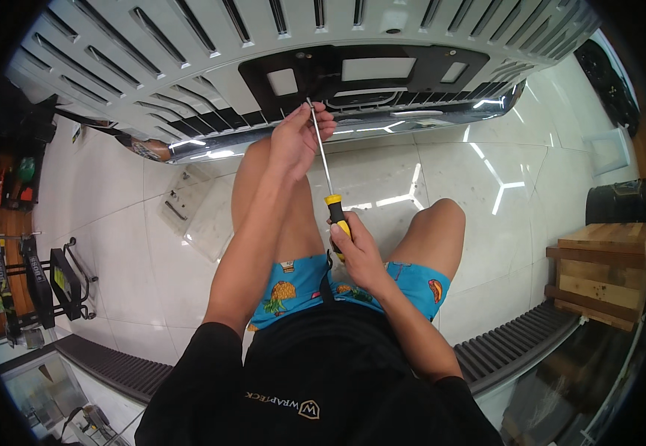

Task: The person kneels in front of a white car and uses a screwdriver to fasten a black license plate frame to the front bumper. They insert screws into the frame's mounting holes and tighten them one by one.

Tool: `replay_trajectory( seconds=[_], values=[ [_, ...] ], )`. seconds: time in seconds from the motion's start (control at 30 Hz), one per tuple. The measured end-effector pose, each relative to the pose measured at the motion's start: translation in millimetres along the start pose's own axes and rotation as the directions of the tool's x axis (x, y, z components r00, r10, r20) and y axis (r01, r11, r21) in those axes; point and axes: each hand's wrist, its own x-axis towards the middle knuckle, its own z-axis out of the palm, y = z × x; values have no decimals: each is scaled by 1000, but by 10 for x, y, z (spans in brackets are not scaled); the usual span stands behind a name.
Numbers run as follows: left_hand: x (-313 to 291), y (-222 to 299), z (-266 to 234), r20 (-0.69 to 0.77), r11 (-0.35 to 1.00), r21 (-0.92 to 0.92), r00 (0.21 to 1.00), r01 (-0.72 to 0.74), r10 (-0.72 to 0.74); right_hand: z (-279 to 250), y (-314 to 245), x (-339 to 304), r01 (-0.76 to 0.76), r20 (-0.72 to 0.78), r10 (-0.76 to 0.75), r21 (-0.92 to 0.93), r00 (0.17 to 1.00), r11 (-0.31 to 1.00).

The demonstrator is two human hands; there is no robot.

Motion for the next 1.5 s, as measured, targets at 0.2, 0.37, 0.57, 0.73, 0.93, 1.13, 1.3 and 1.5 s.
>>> replay_trajectory(
  seconds=[0.2,0.37,0.57,0.73,0.93,1.13,1.3,1.5],
  values=[
    [63,15,-107,15,1000,23,1000,9,-9,75,46,30,28,-24,-27,62,999,998],
    [65,9,-114,2,999,15,999,39,-40,116,58,61,31,-34,-28,94,999,995],
    [120,-20,-104,-20,1000,11,1000,0,0,123,-2,78,35,-38,-32,81,999,996],
    [88,-17,-166,28,998,-56,999,18,-17,94,-12,94,-43,42,34,236,999,971],
    [55,-93,-218,132,996,-65,989,-52,61,163,87,120,-56,88,26,365,996,929],
    [193,-123,-306,137,981,-195,991,24,3,121,161,151,-87,85,58,388,995,917],
    [224,-175,-295,98,957,-285,995,54,-27,124,248,193,-87,-13,106,479,994,874],
    [241,-177,-262,11,984,-178,1000,-15,17,104,201,244,-28,-159,105,427,982,904]
  ],
)
